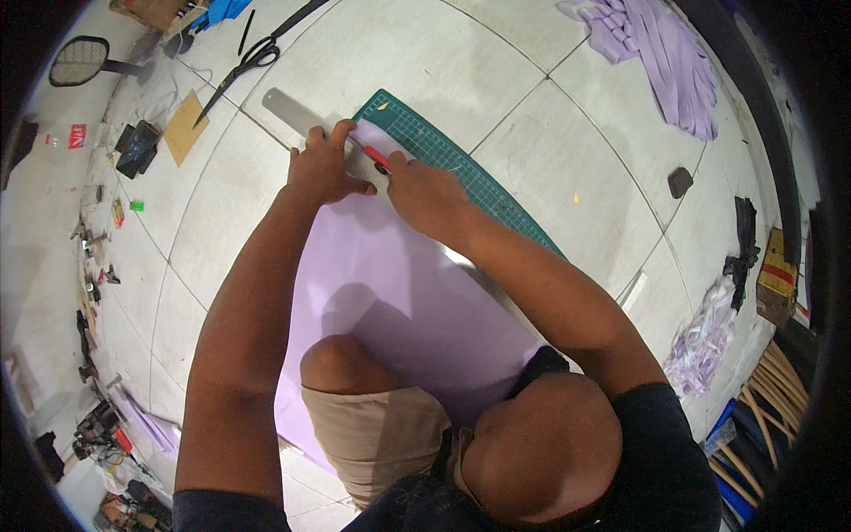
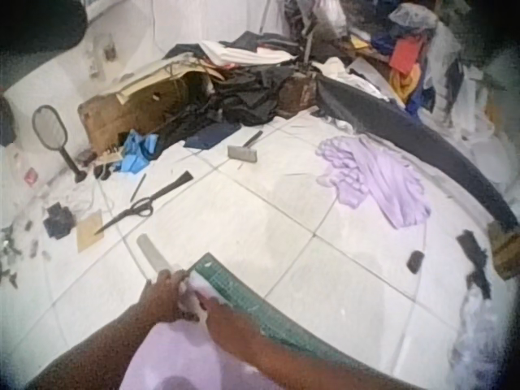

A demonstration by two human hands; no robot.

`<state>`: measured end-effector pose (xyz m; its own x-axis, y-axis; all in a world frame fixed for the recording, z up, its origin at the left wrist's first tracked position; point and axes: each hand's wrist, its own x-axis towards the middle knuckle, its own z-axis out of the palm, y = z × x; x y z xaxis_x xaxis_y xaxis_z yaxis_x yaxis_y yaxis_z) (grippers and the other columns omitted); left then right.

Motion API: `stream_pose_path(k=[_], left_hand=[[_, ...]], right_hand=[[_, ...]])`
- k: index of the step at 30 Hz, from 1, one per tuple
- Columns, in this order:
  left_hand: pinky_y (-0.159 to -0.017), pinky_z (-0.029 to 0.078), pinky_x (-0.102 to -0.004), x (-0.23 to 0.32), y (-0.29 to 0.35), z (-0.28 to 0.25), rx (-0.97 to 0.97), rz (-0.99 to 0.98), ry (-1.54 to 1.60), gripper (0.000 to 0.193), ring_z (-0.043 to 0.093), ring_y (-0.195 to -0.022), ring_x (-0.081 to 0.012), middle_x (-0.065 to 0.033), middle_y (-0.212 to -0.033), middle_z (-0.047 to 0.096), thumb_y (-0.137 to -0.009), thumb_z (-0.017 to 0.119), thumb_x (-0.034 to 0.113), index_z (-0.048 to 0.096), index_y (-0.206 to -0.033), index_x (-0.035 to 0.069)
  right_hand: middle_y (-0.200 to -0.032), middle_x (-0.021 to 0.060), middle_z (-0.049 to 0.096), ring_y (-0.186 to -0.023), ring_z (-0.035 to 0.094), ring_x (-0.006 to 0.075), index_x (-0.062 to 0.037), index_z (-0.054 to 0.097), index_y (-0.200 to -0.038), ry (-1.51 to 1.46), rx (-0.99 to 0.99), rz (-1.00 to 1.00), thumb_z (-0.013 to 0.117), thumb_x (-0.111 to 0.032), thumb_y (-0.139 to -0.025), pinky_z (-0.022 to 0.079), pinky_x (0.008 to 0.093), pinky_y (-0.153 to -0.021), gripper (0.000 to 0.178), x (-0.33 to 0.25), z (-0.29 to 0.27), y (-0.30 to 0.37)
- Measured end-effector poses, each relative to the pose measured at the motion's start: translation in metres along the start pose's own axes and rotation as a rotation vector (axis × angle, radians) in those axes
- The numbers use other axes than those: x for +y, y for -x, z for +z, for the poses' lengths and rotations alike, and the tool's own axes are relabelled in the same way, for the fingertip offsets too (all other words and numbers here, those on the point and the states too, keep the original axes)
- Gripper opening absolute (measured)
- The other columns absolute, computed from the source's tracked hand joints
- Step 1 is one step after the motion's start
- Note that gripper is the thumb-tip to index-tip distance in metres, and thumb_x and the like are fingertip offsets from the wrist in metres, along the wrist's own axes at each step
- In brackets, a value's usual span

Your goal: The person cuts strips of purple fabric using a utility knife and a metal ruler on a cutting mat.

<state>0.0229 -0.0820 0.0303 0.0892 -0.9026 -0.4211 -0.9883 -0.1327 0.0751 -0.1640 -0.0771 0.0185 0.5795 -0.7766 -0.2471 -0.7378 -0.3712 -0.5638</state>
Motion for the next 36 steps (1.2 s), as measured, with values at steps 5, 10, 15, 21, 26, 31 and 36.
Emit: stream_pose_path(k=[5, 10, 15, 21, 26, 31, 36], left_hand=[[-0.1, 0.049, -0.0497, 0.006, 0.0, -0.008, -0.044, 0.016, -0.039, 0.112, 0.058, -0.119, -0.0428, -0.0259, -0.137, 0.045, -0.055, 0.093, 0.051, 0.035, -0.147, 0.025], [-0.111, 0.034, -0.061, 0.01, -0.002, -0.007, -0.06, -0.036, -0.038, 0.109, 0.057, -0.124, -0.0378, -0.022, -0.14, 0.045, -0.056, 0.094, 0.047, 0.038, -0.148, 0.029], [-0.112, 0.032, -0.0636, 0.01, -0.002, -0.009, -0.07, -0.013, -0.088, 0.111, 0.055, -0.126, -0.038, -0.0227, -0.141, 0.046, -0.057, 0.093, 0.05, 0.037, -0.15, 0.029], [-0.111, 0.032, -0.064, 0.01, -0.007, 0.001, -0.034, -0.013, -0.089, 0.11, 0.055, -0.126, -0.0395, -0.0241, -0.146, 0.042, -0.058, 0.093, 0.047, 0.036, -0.15, 0.028], [-0.102, 0.048, -0.0523, -0.016, -0.018, 0.015, 0.001, 0.029, 0.019, 0.109, 0.056, -0.122, -0.0422, -0.0244, -0.142, 0.043, -0.059, 0.092, 0.041, 0.035, -0.151, 0.026], [-0.101, 0.05, -0.0482, -0.018, -0.02, 0.021, 0.016, 0.079, 0.052, 0.105, 0.058, -0.119, -0.0419, -0.0256, -0.141, 0.044, -0.063, 0.092, 0.034, 0.035, -0.151, 0.023], [-0.105, 0.047, -0.0487, -0.022, -0.021, 0.019, 0.037, 0.149, 0.09, 0.105, 0.053, -0.123, -0.0431, -0.0265, -0.14, 0.045, -0.063, 0.092, 0.029, 0.035, -0.15, 0.019]], right_hand=[[-0.089, 0.0236, 0.069, -0.081, 0.07, 0.0397, 0.0023, 0.052, -0.107, 0.044, 0.019, -0.029, 0.048, -0.013, -0.094, 0.056, 0.0481, -0.068, 0.02, -0.003, -0.004, 0.003], [-0.092, 0.0253, 0.068, -0.082, 0.069, 0.0402, 0.0025, 0.051, -0.109, -0.024, 0.008, -0.037, 0.048, -0.008, -0.093, 0.055, 0.0484, -0.07, 0.019, -0.007, -0.009, -0.004], [-0.093, 0.0251, 0.069, -0.085, 0.069, 0.0405, 0.0025, 0.051, -0.115, -0.035, -0.108, 0.01, 0.047, -0.009, -0.094, 0.054, 0.0506, -0.074, 0.024, 0.007, -0.018, 0.019], [-0.092, 0.0256, 0.069, -0.086, 0.069, 0.0428, 0.0006, 0.048, -0.128, 0.021, -0.308, 0.196, 0.044, -0.011, -0.097, 0.053, 0.0516, -0.076, 0.033, 0.038, -0.043, 0.116], [-0.096, 0.0263, 0.069, -0.09, 0.069, 0.0433, -0.004, 0.045, -0.129, 0.074, -0.478, 0.351, 0.044, -0.011, -0.098, 0.053, 0.055, -0.075, 0.032, 0.065, -0.061, 0.218], [-0.094, 0.0252, 0.069, -0.089, 0.068, 0.0448, -0.0099, 0.044, -0.126, 0.146, -0.556, 0.463, 0.045, -0.013, -0.098, 0.053, 0.057, -0.074, 0.029, 0.112, -0.061, 0.34], [-0.088, 0.0207, 0.066, -0.081, 0.068, 0.044, -0.0082, 0.044, -0.116, 0.274, -0.679, 0.643, 0.045, -0.014, -0.098, 0.053, 0.055, -0.067, 0.019, 0.152, -0.066, 0.454]])
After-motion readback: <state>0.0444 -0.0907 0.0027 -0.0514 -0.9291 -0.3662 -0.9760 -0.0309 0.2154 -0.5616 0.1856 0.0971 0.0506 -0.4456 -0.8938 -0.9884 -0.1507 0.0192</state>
